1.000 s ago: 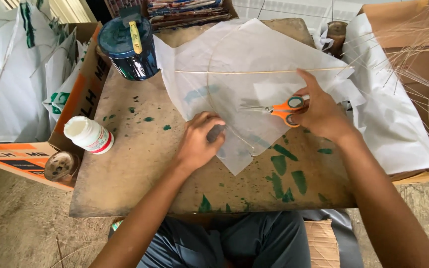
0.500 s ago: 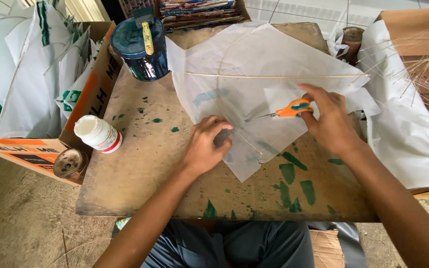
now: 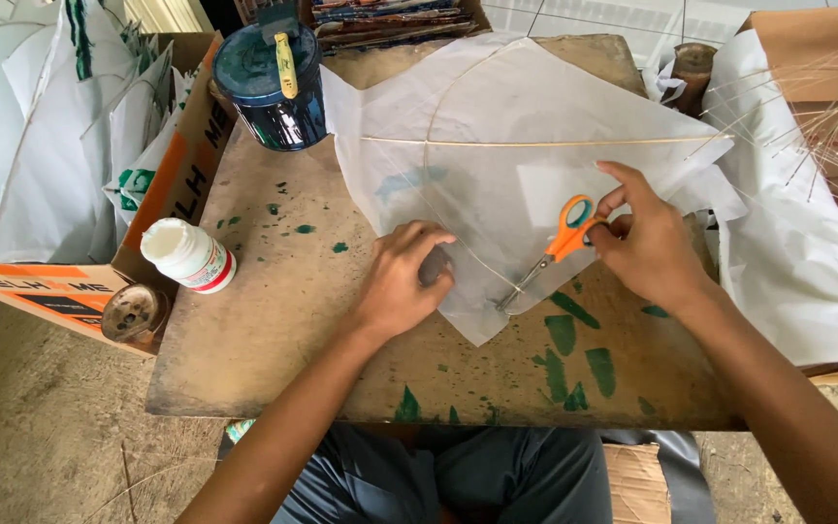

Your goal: Trimming excess paper from a kite frame using scissors to shape the kite.

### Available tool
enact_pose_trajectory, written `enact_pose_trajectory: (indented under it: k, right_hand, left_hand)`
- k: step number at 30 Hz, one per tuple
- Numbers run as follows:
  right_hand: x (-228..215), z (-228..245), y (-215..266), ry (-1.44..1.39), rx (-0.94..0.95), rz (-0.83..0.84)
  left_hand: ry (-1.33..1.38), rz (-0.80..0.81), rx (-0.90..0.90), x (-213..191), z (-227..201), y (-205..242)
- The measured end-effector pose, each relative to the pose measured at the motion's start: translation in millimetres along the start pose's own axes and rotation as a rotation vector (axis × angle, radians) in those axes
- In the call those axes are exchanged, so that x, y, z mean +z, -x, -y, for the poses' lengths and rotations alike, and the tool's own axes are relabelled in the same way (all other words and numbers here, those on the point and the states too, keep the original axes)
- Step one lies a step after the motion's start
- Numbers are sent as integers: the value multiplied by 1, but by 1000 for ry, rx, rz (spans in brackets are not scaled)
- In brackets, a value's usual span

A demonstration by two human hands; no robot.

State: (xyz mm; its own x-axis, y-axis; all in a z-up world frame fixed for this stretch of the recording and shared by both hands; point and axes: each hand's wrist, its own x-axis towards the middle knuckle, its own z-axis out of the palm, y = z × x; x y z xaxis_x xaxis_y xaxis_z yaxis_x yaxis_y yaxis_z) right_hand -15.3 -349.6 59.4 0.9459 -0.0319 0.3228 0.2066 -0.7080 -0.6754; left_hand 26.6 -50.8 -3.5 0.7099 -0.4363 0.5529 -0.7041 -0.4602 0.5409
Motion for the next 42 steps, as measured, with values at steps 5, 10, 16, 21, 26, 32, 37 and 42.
enact_pose_trajectory:
  k: [5, 10, 16, 21, 26, 32, 37, 42]
  right_hand:
    - [-4, 9, -15, -195, 142, 5]
    - [-2, -5, -27, -362, 199, -37]
    - [6, -13, -30, -465, 120, -179]
    - [16, -24, -27, -336, -77, -166]
    - [9, -30, -22, -57, -204, 16]
    - [-18, 0, -14, 437, -28, 429]
    - [5, -22, -14, 561, -231, 147]
    - [9, -17, -28, 573, 44, 339]
  left_hand:
    - [-50, 124, 37, -14, -24, -2]
    - [-118, 246, 31, -17, -30, -4]
    - [-140, 327, -50, -17, -32, -5]
    - [-151, 320, -43, -18, -32, -4]
    - [-154, 327, -43, -16, -28, -4]
    - [-169, 283, 28, -5, -10, 0]
    - [-160, 360, -68, -21, -34, -6]
    - [-158, 344, -64, -20, -32, -4]
